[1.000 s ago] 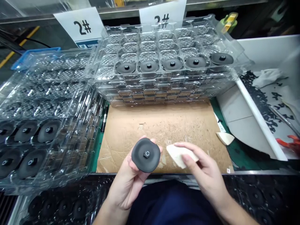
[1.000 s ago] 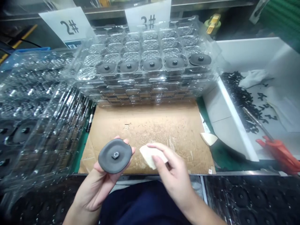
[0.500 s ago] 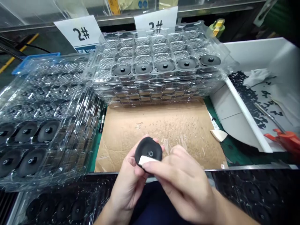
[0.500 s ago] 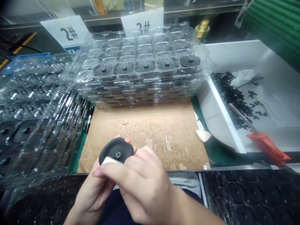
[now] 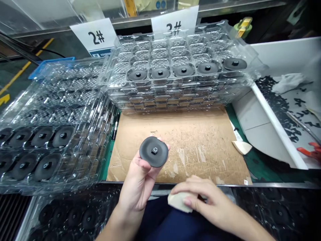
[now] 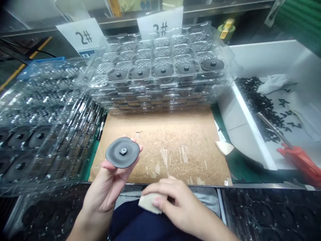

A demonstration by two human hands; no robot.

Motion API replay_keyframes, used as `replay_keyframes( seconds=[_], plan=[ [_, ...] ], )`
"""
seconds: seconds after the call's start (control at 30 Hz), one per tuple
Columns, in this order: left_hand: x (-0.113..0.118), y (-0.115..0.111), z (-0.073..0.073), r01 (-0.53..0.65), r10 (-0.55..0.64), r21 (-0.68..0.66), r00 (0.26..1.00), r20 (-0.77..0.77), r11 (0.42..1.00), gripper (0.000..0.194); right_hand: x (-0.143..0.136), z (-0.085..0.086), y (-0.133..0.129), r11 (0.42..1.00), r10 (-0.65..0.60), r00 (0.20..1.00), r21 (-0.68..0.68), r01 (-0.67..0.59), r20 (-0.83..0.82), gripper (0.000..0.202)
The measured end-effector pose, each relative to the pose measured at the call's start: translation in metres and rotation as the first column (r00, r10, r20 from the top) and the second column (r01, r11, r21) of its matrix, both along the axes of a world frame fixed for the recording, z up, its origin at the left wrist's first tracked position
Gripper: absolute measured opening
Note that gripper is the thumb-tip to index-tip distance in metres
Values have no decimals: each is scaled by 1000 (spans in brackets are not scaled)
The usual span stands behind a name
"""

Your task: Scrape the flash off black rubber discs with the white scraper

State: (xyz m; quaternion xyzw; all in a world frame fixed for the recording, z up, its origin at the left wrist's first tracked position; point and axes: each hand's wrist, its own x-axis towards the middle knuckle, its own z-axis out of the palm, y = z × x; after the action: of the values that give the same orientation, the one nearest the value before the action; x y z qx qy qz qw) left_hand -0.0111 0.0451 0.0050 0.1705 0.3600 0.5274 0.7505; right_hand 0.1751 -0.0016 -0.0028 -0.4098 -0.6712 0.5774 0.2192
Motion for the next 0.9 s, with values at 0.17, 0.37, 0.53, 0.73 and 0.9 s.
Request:
replay_keyframes(
  seconds=[0.17,0.37,0.53,0.73,0.9],
  plan=[
    [11,-5,-1,35,-35,3,999,-9,999,50,1,30,19,885,-276,958,368,285,-78,33],
    [3,-11,-14,-32,33,19,995,-98,999,55,-14,27,45,954,-80,995,285,93,-56,23],
    [-4,-13,-25,-133,132,2,985,-112,991,50,0,-49,17,975,-203,970,118,188,132,24],
    [13,-17,-17,-104,106,29,991,-84,994,50,-1,-29,21,862,-446,892,301,408,69,26],
    [14,-28,-10,16,-17,-50,1000,-25,999,43,-34,36,33,736,-388,907,537,412,-163,30]
  ],
)
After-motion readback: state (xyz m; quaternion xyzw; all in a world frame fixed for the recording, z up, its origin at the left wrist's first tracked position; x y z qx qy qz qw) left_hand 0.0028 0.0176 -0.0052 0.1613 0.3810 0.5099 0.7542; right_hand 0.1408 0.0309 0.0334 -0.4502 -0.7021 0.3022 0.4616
